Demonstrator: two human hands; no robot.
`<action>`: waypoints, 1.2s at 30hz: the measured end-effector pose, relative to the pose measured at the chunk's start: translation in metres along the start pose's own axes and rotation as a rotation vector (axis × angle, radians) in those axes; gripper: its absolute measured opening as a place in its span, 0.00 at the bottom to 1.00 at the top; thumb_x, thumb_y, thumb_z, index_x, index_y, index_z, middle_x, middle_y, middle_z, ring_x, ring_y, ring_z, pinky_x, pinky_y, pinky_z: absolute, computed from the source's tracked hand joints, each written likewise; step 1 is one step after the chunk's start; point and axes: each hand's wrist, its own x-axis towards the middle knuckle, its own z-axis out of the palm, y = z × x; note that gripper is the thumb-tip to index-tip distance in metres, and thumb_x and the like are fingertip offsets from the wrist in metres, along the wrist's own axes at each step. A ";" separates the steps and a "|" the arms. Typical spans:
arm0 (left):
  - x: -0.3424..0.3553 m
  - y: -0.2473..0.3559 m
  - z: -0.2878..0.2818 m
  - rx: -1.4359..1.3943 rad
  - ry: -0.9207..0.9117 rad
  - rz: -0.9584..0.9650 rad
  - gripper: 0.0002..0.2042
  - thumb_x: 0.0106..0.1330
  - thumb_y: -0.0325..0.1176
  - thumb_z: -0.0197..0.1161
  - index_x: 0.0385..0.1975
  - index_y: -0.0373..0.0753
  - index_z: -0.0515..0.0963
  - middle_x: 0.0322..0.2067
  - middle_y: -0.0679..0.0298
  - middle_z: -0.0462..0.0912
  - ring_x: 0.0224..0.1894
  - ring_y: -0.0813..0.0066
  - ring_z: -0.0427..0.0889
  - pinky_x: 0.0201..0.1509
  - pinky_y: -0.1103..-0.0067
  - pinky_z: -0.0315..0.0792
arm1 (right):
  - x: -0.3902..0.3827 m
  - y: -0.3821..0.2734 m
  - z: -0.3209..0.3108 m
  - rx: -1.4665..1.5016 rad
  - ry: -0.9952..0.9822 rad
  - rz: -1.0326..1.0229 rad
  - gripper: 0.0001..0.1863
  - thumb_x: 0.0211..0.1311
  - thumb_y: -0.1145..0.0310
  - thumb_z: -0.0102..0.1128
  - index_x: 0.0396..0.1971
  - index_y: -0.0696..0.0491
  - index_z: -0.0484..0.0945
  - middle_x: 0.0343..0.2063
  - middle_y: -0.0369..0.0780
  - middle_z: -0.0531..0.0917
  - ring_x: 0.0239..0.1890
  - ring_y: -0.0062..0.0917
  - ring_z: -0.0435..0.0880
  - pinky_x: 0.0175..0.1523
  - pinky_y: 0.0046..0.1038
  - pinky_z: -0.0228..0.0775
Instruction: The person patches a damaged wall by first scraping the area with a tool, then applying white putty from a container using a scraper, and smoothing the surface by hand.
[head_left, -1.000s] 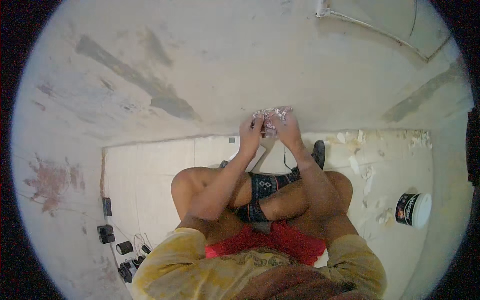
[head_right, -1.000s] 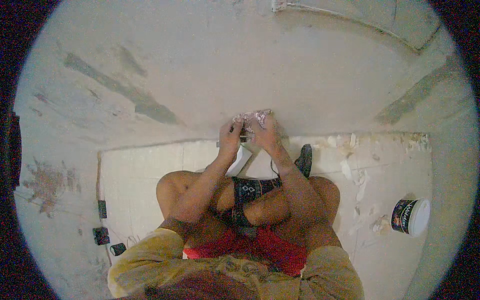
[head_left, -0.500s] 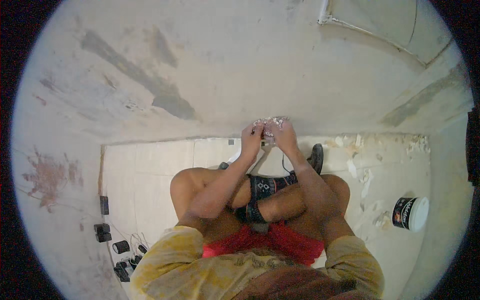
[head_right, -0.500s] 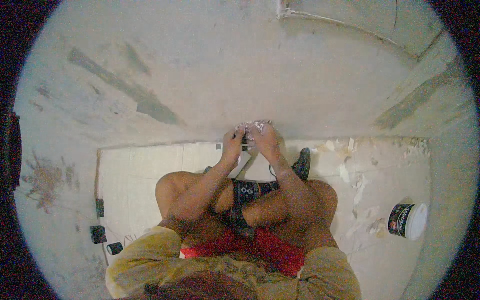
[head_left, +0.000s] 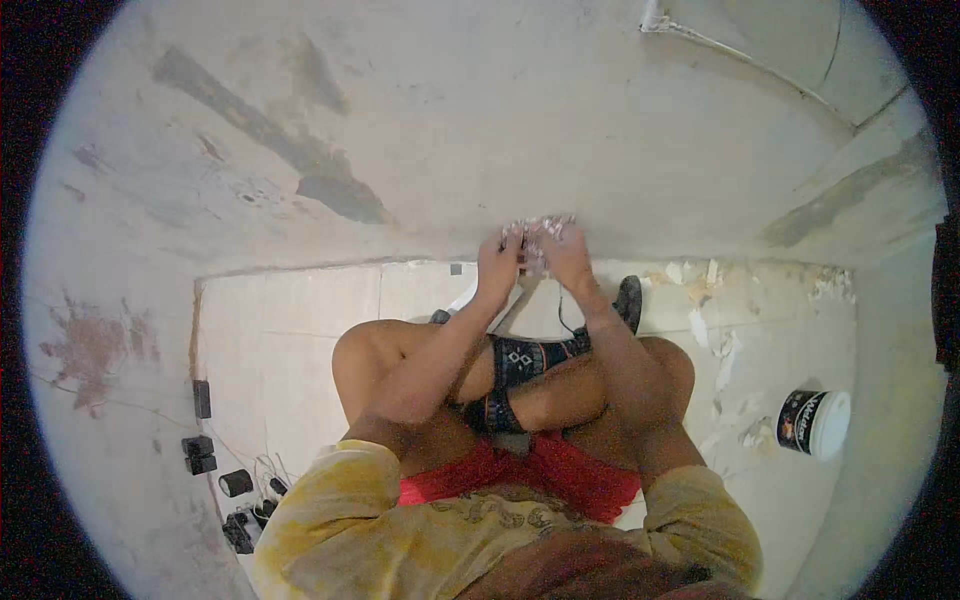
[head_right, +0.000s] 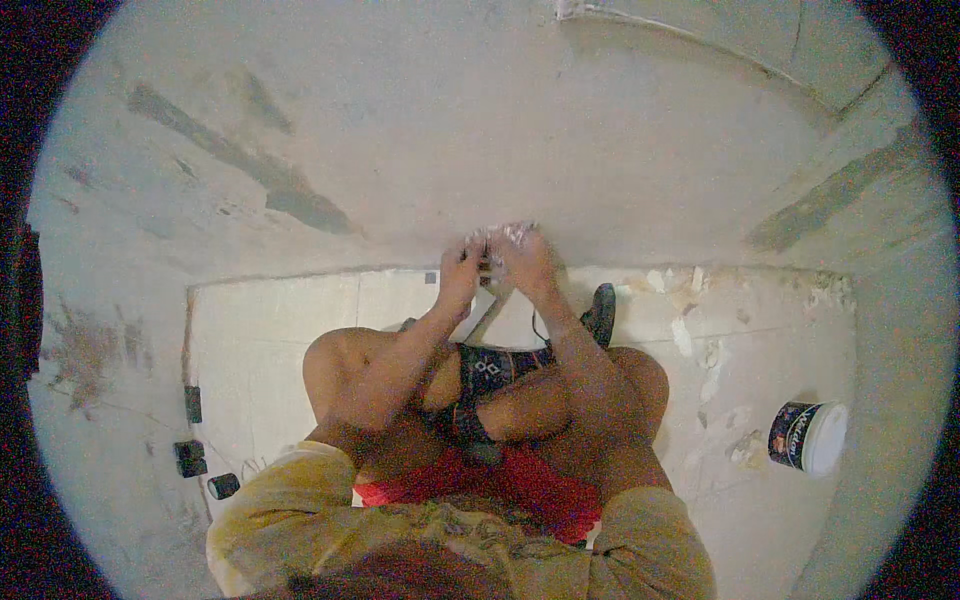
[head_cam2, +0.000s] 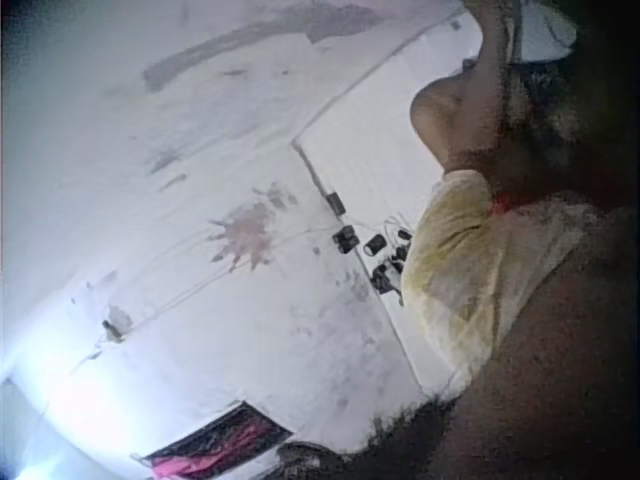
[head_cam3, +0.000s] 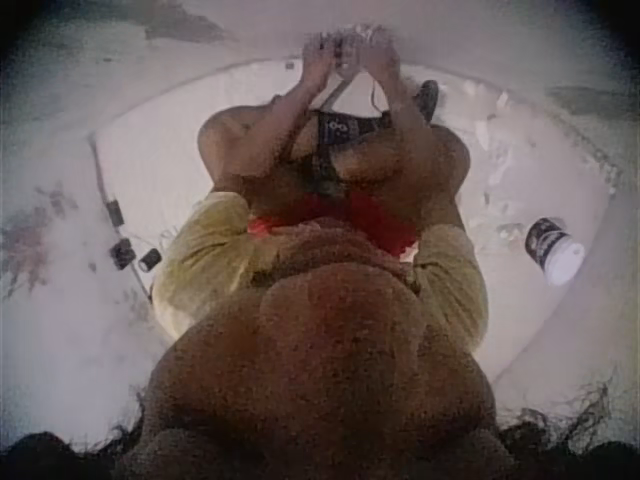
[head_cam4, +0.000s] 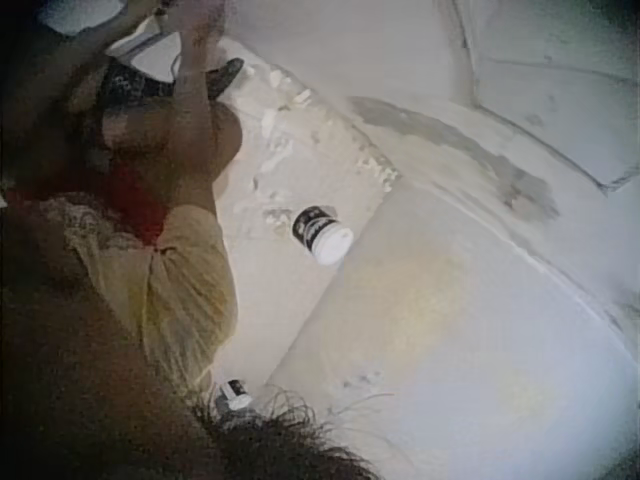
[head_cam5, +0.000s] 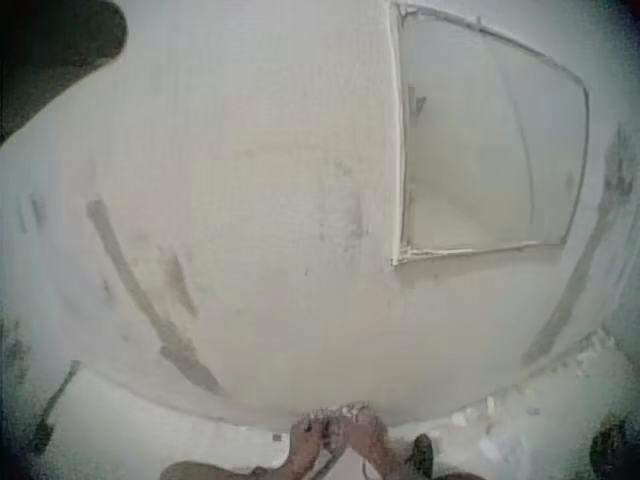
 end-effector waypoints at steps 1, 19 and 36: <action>0.002 -0.003 -0.003 0.000 0.002 0.006 0.18 0.72 0.45 0.55 0.36 0.33 0.78 0.29 0.62 0.80 0.29 0.74 0.78 0.33 0.76 0.73 | -0.003 0.004 0.004 -0.150 0.010 0.064 0.14 0.65 0.65 0.58 0.37 0.63 0.78 0.31 0.42 0.83 0.31 0.24 0.81 0.37 0.29 0.74; -0.006 0.007 -0.002 -0.044 0.024 -0.101 0.18 0.72 0.46 0.55 0.37 0.34 0.78 0.28 0.64 0.78 0.31 0.78 0.76 0.33 0.76 0.73 | 0.003 0.009 0.007 -0.119 -0.014 0.120 0.14 0.65 0.63 0.59 0.36 0.62 0.79 0.28 0.43 0.83 0.33 0.28 0.84 0.38 0.32 0.75; -0.005 0.018 -0.001 0.148 0.004 0.038 0.19 0.73 0.45 0.54 0.39 0.32 0.79 0.29 0.63 0.80 0.30 0.75 0.76 0.33 0.75 0.72 | 0.002 0.003 0.001 0.026 -0.043 0.102 0.18 0.65 0.61 0.59 0.36 0.64 0.79 0.31 0.46 0.83 0.36 0.28 0.82 0.43 0.34 0.73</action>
